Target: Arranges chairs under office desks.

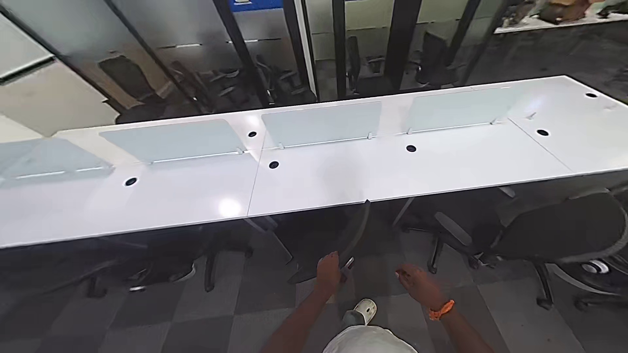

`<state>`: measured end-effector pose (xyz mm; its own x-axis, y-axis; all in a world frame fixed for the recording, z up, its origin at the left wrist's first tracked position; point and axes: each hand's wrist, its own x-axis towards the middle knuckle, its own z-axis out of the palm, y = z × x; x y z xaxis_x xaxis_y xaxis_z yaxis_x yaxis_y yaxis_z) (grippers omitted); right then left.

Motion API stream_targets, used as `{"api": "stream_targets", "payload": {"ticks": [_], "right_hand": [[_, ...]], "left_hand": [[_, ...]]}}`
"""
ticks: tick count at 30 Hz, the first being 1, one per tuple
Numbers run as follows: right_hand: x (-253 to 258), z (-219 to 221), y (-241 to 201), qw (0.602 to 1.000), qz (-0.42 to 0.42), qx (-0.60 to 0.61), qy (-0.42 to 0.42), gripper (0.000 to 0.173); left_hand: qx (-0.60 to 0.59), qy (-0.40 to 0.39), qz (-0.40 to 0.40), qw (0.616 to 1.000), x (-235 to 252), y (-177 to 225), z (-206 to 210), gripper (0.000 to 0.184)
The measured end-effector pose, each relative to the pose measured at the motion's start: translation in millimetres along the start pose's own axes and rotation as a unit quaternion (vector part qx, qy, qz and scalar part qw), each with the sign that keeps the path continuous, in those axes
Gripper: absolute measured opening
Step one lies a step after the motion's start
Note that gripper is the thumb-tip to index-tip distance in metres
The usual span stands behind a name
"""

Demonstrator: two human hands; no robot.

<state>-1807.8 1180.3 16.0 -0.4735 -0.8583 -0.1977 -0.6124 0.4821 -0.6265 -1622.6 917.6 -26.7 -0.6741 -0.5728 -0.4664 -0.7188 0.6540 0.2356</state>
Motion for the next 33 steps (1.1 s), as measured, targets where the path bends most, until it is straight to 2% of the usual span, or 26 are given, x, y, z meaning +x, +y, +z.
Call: {"api": "stream_targets", "payload": {"ticks": [3,9,12,18,20,21,23,24,26,30,33], "right_hand": [[-7.4,12.6,-12.4,0.997,-0.053,0.006,-0.053,0.03],[-47.6,35.0,12.9,0.983,-0.085,-0.039,-0.157,0.033],[-53.7,35.9,27.2,0.983,-0.084,-0.08,-0.141,0.032],[-24.8,30.9,-5.2,0.981,-0.128,-0.126,-0.071,0.043],[-19.7,40.2,-15.7,0.975,-0.162,-0.128,-0.076,0.055],[-18.8,45.5,-20.7,0.97,-0.176,-0.136,-0.098,0.066],[-24.2,59.8,-23.5,0.951,-0.183,-0.185,-0.17,0.09],[-30.0,68.1,-22.2,0.937,-0.174,-0.215,-0.214,0.096],[-46.1,83.3,-16.9,0.911,-0.164,-0.261,-0.274,0.088],[-96.2,101.9,-16.3,0.912,-0.136,-0.254,-0.292,0.04],[-142.0,116.3,-24.1,0.917,-0.102,-0.257,-0.287,0.036]], "left_hand": [[0.01,-0.015,-0.035,0.999,-9.4,13.7,10.2,0.039],[0.028,-0.048,-0.056,0.997,-46.8,14.8,24.0,0.047],[0.035,-0.054,-0.047,0.997,-80.6,7.5,45.4,0.045],[0.015,-0.029,-0.016,0.999,-155.5,-23.4,81.4,0.042],[0.01,-0.036,-0.024,0.999,-181.0,-29.6,91.0,0.04],[0.007,-0.034,-0.025,0.999,-193.2,-33.5,96.1,0.04],[-0.004,-0.008,-0.013,1.0,-216.8,-43.7,114.3,0.04],[-0.008,0.005,-0.005,1.0,-227.2,-49.3,124.6,0.039],[-0.018,0.005,0.008,1.0,-247.4,-58.3,137.7,0.04],[-0.035,-0.019,0.049,0.998,-285.4,-76.9,146.0,0.046],[-0.005,-0.037,0.021,0.999,-309.9,-103.5,144.3,0.054]]}}
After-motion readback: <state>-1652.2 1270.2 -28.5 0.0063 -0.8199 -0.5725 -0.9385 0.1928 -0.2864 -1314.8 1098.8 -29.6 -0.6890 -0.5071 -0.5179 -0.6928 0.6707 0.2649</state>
